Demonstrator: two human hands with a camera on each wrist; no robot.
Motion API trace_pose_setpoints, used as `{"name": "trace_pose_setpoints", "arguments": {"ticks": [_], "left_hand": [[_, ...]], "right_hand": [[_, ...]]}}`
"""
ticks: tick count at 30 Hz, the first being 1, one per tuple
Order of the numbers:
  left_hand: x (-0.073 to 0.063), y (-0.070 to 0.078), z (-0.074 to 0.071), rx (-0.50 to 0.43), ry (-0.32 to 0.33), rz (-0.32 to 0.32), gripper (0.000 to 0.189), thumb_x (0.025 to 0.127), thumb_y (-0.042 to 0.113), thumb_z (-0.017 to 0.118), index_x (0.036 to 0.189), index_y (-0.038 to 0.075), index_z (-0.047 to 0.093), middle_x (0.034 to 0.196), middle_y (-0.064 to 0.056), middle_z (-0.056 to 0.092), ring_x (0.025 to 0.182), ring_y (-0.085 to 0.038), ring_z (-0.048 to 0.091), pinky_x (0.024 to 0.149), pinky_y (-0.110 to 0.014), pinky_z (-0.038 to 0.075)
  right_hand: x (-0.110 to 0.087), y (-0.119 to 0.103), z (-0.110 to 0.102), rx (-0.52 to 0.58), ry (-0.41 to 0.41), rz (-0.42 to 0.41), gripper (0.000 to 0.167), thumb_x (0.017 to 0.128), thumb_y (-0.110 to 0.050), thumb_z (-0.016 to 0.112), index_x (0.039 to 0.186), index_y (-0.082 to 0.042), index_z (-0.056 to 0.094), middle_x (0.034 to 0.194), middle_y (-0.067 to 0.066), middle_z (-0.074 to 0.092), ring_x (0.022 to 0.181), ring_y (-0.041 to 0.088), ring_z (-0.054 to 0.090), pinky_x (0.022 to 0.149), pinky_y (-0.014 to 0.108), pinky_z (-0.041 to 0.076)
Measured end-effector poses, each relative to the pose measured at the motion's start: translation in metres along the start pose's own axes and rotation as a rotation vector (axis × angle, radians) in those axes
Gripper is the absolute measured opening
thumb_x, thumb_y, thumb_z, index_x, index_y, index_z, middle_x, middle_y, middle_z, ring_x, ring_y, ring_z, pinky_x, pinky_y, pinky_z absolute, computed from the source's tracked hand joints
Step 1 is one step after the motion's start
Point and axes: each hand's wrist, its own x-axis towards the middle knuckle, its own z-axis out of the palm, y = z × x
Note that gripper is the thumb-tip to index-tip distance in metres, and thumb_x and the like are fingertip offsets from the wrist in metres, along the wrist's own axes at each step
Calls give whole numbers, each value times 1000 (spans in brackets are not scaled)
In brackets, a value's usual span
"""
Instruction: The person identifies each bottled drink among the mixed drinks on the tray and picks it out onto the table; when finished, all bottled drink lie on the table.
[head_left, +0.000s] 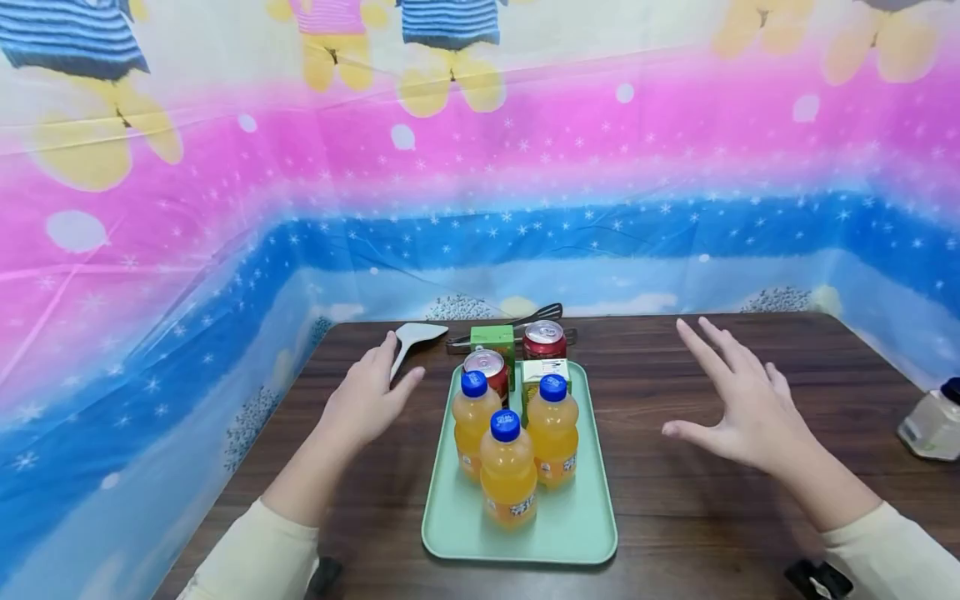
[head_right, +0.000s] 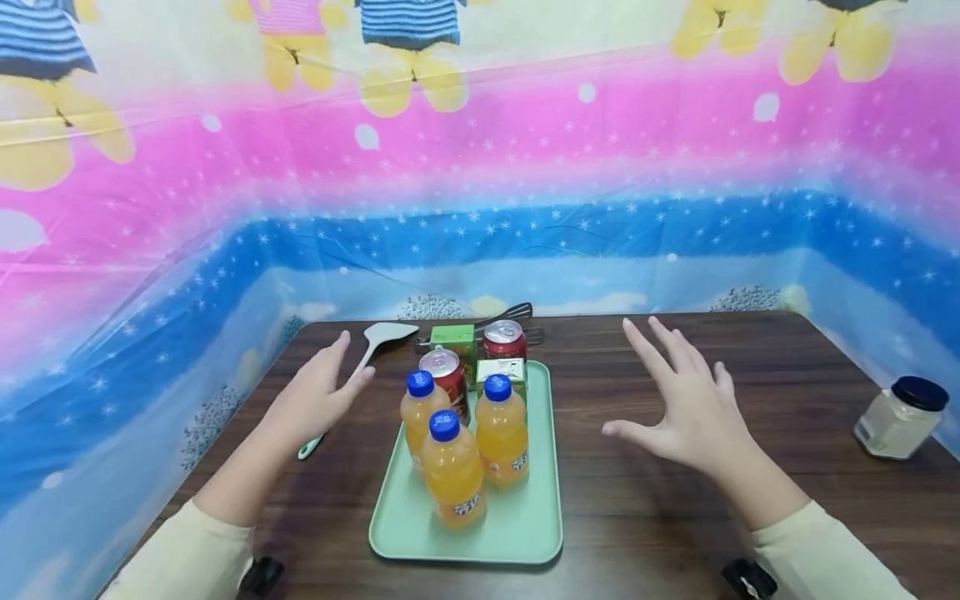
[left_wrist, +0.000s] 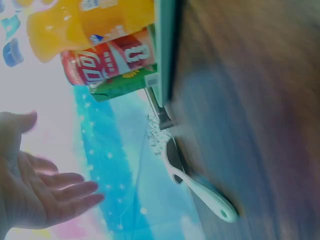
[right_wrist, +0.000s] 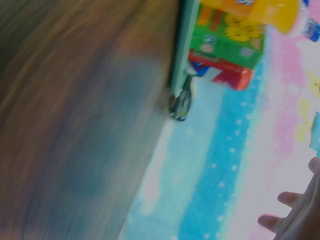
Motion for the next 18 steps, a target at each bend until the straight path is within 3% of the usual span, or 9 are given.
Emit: {"name": "trace_pose_setpoints", "arguments": {"ticks": [3,5,9,13,18], "left_hand": [[11,4,0,-198,-19,-85,72,98,42,45,146,-4,19,144,-26,32,130,-39,32,103,-55,33],[17,5,4,-271,-42,-140,68,98,37,47,144,-6,22,139,-27,39,126,-38,39,100,-52,38],[26,5,17,-376,-102,-246,60,97,30,52,139,-6,30,126,-27,50,103,-36,58,83,-45,52],[32,4,34,-477,-156,-344,52,96,24,55,133,-7,37,113,-25,55,86,-33,64,69,-38,57],[37,6,51,-539,-209,-420,40,93,17,60,118,-11,44,103,-24,56,78,-28,66,63,-34,58]], "right_hand": [[6,-7,-2,164,35,-57,113,63,-46,83,151,-29,14,153,1,19,132,37,28,88,72,29],[9,-12,-1,264,48,-89,113,64,-35,86,151,-24,15,152,2,22,132,34,29,92,68,32],[12,-25,3,430,54,-111,110,64,-19,87,150,-23,19,150,4,28,130,33,35,96,62,35],[15,-44,4,558,22,-101,104,66,-10,86,149,-25,23,145,5,36,126,32,41,94,58,39],[16,-75,-1,670,-41,-72,86,72,-6,81,142,-9,32,134,14,47,119,32,48,91,54,45]]}}
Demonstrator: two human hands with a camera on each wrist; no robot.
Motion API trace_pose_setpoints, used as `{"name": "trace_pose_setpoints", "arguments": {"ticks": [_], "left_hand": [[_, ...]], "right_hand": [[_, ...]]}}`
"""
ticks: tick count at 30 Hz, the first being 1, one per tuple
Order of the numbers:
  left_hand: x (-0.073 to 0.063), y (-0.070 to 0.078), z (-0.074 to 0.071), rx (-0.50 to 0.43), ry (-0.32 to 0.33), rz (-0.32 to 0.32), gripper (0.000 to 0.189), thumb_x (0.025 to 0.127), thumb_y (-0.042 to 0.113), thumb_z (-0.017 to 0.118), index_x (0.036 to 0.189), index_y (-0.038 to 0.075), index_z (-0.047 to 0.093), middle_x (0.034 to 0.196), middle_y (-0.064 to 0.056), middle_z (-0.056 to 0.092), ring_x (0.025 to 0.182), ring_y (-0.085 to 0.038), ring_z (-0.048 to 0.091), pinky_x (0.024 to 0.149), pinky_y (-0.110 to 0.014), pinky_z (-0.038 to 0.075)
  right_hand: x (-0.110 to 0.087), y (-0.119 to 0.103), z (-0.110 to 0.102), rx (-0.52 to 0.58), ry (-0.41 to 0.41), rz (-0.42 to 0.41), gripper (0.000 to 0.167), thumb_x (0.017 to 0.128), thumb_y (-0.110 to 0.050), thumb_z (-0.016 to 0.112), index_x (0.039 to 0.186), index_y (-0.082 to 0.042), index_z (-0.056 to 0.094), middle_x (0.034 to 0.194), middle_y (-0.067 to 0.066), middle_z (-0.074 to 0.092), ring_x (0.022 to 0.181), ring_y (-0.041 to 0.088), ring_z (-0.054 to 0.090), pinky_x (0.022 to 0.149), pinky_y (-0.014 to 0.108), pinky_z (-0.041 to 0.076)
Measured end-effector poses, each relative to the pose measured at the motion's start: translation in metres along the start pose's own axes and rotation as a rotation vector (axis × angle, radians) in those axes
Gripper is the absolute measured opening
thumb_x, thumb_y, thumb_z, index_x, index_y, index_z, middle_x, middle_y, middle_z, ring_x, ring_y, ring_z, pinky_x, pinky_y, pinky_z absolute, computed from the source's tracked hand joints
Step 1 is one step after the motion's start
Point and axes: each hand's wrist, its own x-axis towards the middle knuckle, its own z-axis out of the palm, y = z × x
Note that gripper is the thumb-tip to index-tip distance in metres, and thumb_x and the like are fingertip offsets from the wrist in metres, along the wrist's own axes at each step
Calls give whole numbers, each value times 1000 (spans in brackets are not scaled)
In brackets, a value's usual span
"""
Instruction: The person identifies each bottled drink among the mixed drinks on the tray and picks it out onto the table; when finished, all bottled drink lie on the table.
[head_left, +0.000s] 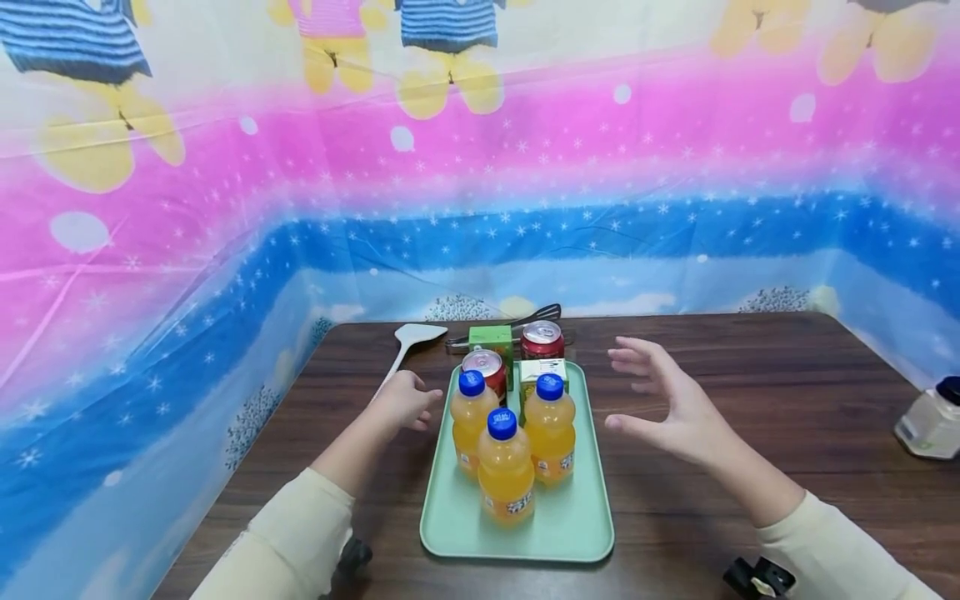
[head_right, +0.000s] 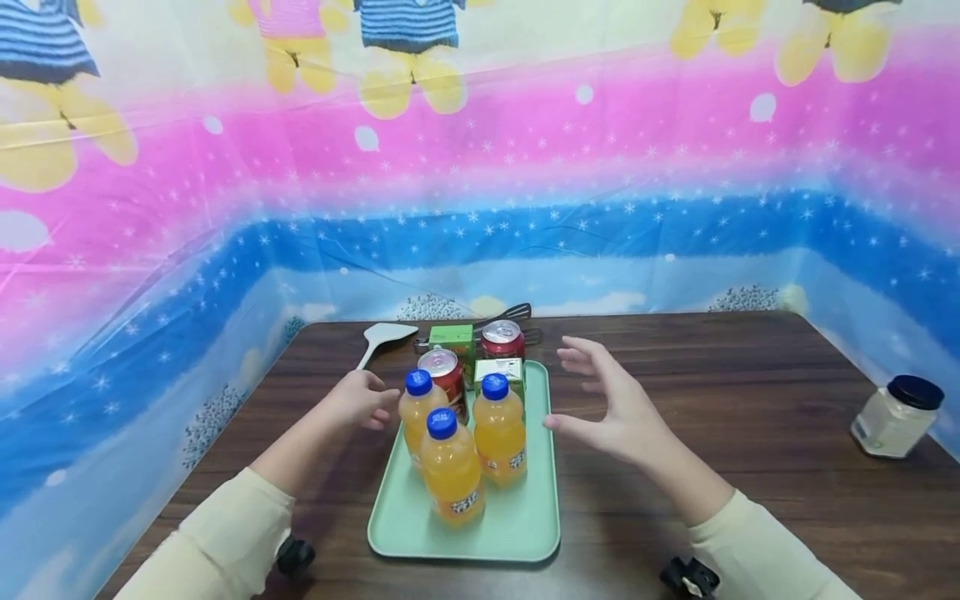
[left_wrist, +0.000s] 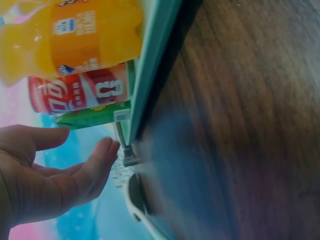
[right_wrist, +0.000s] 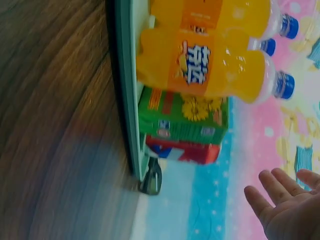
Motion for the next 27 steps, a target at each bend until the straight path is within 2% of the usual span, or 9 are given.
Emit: {"name": "trace_pose_setpoints", "arguments": {"ticks": [3,8,13,16,23,27], "left_hand": [[5,0,6,-23,-21,-40,33,92,13,61,108,-11,47,97,-23,57,72,-26,66,60,-33,58],[9,-5,13,-49,-59,-98,26,92,13,61,101,-9,51,83,-19,59,62,-22,63,59,-34,58],[9,-9,19,-32,-93,-113,20,92,9,60,100,-7,52,80,-17,58,63,-23,61,60,-36,58],[9,-10,22,-11,-102,-122,16,90,6,61,97,-7,54,81,-17,58,65,-24,60,59,-37,58],[11,-11,25,-7,-97,-152,12,88,2,62,95,-6,55,80,-17,57,64,-24,58,56,-37,58],[11,-11,25,7,-97,-140,11,84,-2,65,90,-5,56,79,-15,56,64,-23,57,55,-38,58]], "right_hand": [[2,5,10,28,-9,15,79,73,-9,81,138,-9,36,128,12,52,114,30,52,89,51,48],[1,26,30,65,-36,19,75,74,-20,82,135,-19,40,123,5,55,110,24,55,88,49,49],[2,31,46,75,-72,17,70,75,-23,80,132,-11,42,120,7,56,108,26,56,88,49,50],[4,31,53,81,-77,45,67,76,-24,80,130,-8,44,118,4,56,106,24,57,86,47,51],[8,31,65,132,-85,97,60,78,-25,78,127,-14,46,117,5,56,102,23,57,80,46,54],[10,30,71,104,-87,132,58,77,-31,78,125,-17,48,117,0,57,101,19,57,81,40,54]]}}
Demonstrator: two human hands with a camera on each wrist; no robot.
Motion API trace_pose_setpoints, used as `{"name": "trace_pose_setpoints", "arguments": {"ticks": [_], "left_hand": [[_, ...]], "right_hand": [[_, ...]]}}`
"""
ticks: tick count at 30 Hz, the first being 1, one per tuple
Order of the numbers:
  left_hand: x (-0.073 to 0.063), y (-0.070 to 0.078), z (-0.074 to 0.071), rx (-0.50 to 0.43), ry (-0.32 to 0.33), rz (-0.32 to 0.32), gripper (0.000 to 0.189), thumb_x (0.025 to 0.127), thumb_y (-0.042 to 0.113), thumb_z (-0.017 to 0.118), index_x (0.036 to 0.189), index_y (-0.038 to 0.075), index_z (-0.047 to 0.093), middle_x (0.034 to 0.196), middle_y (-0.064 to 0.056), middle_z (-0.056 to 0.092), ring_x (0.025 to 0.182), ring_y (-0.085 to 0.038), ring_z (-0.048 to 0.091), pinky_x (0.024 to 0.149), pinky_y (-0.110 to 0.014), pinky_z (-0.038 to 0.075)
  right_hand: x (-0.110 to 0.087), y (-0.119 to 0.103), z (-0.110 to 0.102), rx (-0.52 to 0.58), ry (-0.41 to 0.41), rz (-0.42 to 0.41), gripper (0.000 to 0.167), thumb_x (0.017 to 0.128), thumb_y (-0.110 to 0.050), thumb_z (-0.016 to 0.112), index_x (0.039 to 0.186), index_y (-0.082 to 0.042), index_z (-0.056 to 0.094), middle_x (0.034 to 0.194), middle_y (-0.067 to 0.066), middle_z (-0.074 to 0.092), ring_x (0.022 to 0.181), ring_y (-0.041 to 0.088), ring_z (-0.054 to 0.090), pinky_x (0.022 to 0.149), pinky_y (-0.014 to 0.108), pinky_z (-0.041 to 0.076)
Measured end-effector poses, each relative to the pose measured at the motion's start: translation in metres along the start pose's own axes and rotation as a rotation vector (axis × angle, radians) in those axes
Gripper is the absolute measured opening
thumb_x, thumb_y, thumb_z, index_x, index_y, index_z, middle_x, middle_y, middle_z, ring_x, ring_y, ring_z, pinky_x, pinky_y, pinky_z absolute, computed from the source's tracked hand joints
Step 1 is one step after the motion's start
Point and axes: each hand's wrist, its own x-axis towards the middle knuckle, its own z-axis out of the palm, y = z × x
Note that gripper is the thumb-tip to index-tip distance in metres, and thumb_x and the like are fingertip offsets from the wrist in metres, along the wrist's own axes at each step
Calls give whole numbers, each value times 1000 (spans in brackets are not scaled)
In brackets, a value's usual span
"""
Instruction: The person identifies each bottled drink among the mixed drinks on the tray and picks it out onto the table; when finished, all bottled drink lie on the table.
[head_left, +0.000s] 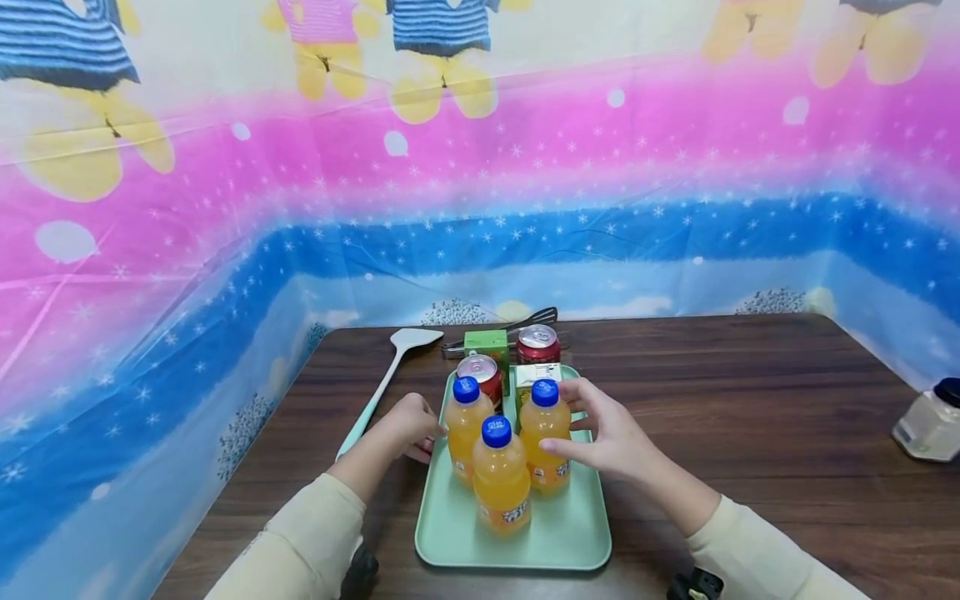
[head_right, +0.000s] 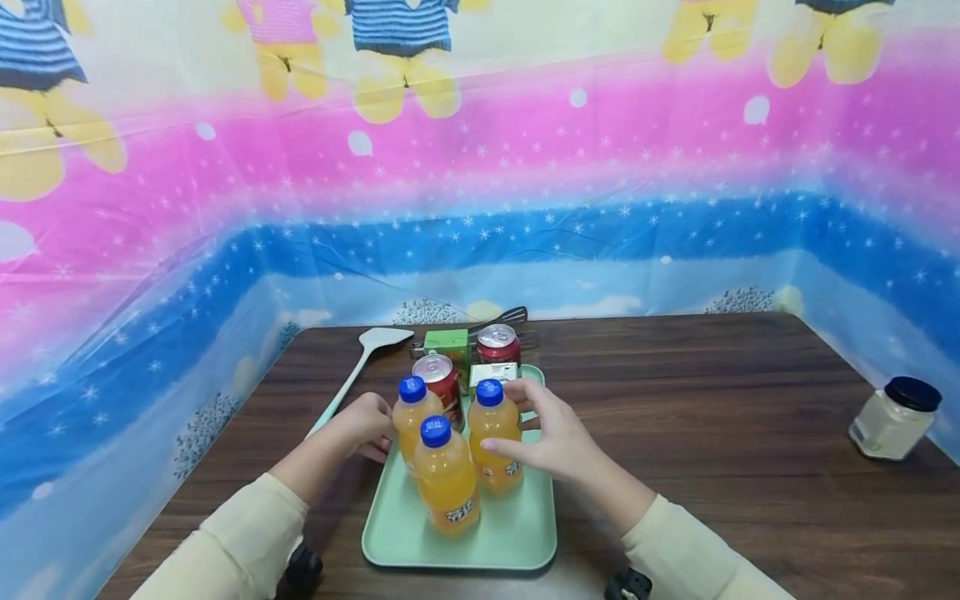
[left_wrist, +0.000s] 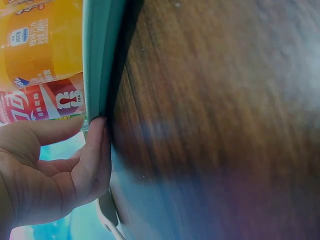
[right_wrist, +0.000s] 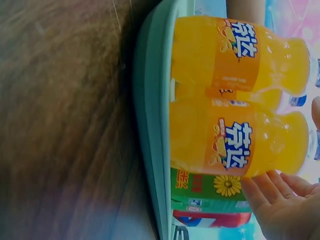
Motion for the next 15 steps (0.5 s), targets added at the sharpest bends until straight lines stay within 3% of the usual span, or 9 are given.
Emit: {"name": "trace_pose_setpoints", "arguments": {"ticks": [4,9,15], "left_hand": [[0,0,-1,16,-11,6,14,80,-5,67,90,-5,57,80,-14,56,65,-22,57,57,-37,58],[1,-2,-1,8,-25,18,22,78,-10,67,95,-5,55,81,-15,56,64,-22,57,58,-37,58],[1,-3,0,-2,-13,17,23,78,-10,67,95,-4,54,82,-15,55,64,-23,57,57,-37,58]], "right_hand": [[1,-1,4,-35,-1,12,58,76,-34,79,123,-17,51,113,-3,58,100,16,57,82,35,53],[1,-3,8,-44,13,17,56,76,-33,79,121,-11,53,109,-1,60,99,17,57,83,40,54],[2,-4,11,-32,47,25,53,76,-31,79,117,-10,54,105,-1,60,97,17,58,82,37,54]]}}
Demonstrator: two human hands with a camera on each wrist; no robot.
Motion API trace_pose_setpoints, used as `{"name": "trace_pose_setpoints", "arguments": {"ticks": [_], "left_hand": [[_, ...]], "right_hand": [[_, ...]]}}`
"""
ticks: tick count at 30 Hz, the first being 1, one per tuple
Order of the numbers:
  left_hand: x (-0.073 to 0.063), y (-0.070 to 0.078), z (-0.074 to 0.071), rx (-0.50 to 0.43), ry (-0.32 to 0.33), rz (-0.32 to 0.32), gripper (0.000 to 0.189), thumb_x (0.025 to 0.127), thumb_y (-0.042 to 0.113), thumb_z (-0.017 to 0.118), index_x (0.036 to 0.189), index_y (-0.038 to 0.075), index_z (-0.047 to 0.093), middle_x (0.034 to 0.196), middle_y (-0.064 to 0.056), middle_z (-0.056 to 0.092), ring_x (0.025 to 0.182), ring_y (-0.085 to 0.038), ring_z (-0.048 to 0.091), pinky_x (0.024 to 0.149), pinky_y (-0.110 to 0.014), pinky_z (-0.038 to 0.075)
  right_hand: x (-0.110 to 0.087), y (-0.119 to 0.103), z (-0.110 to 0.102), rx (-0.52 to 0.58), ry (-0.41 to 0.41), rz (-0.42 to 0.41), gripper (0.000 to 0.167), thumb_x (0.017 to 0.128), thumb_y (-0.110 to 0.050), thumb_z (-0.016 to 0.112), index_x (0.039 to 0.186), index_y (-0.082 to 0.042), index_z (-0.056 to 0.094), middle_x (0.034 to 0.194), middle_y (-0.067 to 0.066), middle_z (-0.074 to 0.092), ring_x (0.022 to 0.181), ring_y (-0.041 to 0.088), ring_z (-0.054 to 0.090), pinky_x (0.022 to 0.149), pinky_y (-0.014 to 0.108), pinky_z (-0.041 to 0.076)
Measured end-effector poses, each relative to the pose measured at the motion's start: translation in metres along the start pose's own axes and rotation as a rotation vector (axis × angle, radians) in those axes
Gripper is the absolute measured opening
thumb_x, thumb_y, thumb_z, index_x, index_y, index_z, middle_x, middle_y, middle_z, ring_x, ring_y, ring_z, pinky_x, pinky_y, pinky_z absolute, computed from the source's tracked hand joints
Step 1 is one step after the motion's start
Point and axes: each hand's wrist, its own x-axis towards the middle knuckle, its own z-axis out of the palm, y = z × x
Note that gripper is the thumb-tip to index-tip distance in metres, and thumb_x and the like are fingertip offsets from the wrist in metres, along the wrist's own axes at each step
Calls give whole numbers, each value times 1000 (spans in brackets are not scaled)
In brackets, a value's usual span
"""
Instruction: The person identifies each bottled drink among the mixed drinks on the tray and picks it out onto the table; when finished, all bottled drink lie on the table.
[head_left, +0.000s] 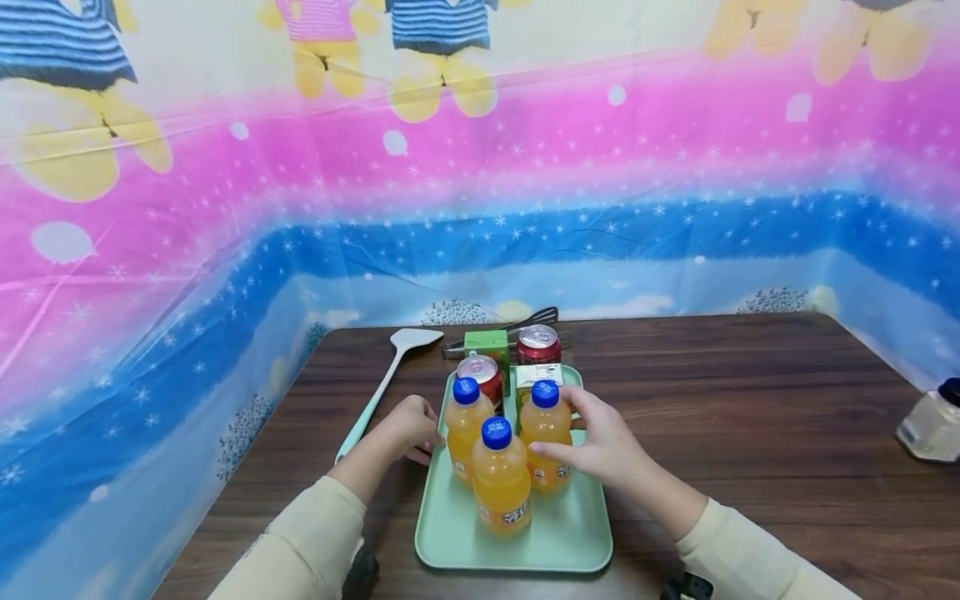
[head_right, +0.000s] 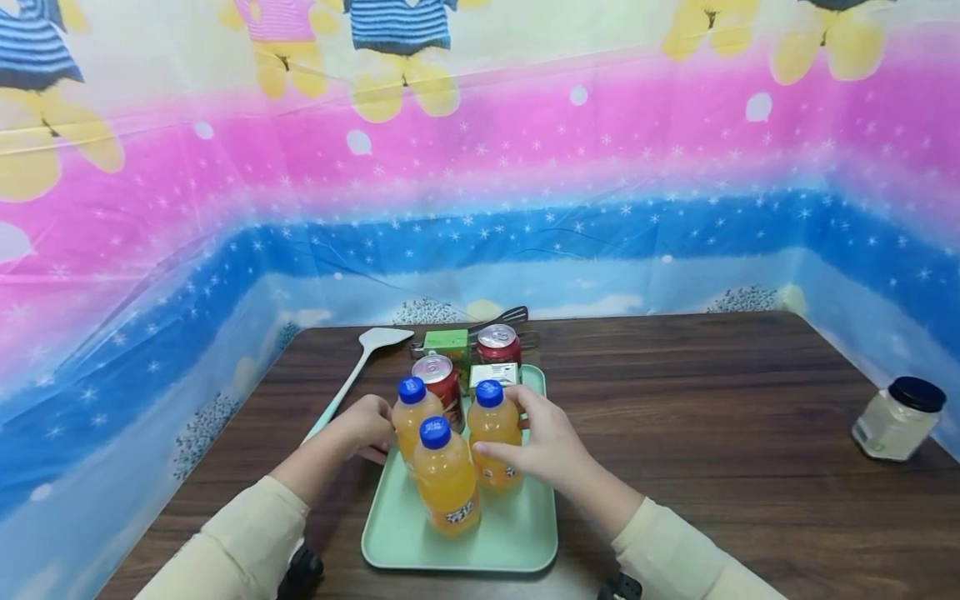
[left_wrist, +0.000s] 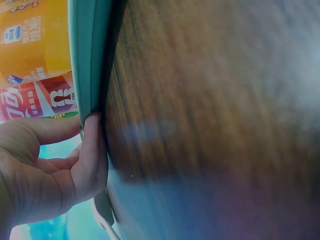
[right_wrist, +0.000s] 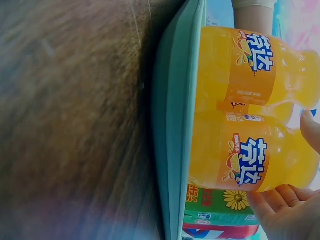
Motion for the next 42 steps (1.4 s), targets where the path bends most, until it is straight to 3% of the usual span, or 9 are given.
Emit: {"name": "trace_pose_setpoints", "arguments": {"ticks": [5,14,24,34,42], "left_hand": [[-1,0,1,-9,-2,13,23,78,-10,67,96,-5,54,84,-15,54,67,-23,57,59,-38,58],[-2,1,1,3,-5,22,22,78,-11,67,94,-5,53,86,-16,54,68,-25,58,58,-38,58],[0,1,1,13,-3,13,23,79,-11,67,98,-7,54,87,-16,54,70,-25,58,59,-37,58],[-6,3,-1,8,3,17,21,78,-12,65,94,-6,54,84,-17,54,68,-25,58,57,-37,58],[-3,0,-1,9,14,12,20,78,-11,66,93,-5,55,85,-16,55,69,-25,59,56,-36,58]], "right_hand": [[-1,0,1,-19,36,12,53,74,-30,81,116,-11,55,104,-2,61,96,16,58,81,39,54],[-3,-1,2,-20,50,12,53,72,-30,82,114,-13,56,104,-5,60,96,12,58,82,29,54],[-4,-9,-1,-23,77,-20,57,72,-27,82,119,-12,54,107,-4,59,97,12,59,83,32,54],[-6,-19,-24,6,115,-87,54,75,-15,80,120,-8,52,107,1,60,92,14,63,80,30,55],[-2,-24,-46,-9,168,-121,52,76,-8,79,119,-5,52,108,5,61,96,17,63,80,32,55]]}}
